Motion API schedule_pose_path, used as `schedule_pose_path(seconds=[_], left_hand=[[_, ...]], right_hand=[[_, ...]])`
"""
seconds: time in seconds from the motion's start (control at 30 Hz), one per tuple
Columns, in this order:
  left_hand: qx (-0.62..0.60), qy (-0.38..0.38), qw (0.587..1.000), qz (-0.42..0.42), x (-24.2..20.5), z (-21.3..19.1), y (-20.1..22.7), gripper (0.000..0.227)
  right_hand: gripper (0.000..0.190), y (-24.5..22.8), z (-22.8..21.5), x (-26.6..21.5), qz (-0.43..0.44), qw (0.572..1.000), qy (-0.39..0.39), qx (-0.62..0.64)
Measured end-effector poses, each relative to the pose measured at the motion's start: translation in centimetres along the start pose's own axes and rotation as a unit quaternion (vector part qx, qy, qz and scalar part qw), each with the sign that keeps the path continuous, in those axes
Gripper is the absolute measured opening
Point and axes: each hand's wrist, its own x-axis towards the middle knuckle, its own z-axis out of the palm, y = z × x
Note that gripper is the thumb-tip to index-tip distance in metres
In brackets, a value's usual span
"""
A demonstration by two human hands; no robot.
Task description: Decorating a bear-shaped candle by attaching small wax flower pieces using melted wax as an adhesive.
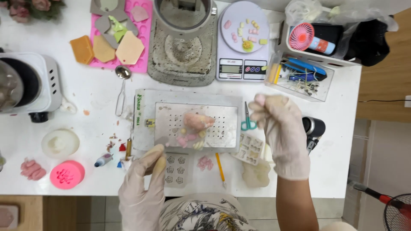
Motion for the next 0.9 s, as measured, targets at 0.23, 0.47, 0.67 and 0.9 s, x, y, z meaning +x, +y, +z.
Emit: schedule_pose_path(seconds=[0.23,0.47,0.67,0.9], left_hand=[[-0.047,-0.095,0.992,0.066,1.7,0.8,-0.1,0.022],[-0.054,-0.092,0.977,0.184,4.0,2.8,-1.5,0.022],[-0.051,-0.157,0.979,0.12,4.9,3.0,-0.9,0.023],[-0.043,-0.138,0.977,0.155,5.1,2.8,-1.0,0.024]], right_hand=[[0.016,7.3,3.0,-7.6,0.082,0.996,0.013,-0.01],[0.018,8.1,7.8,-7.4,0.086,0.991,0.058,-0.088],[0.015,9.9,9.2,-7.1,0.044,0.975,0.116,-0.185],[0.019,11.7,8.2,-8.3,-0.233,0.927,0.096,-0.277]])
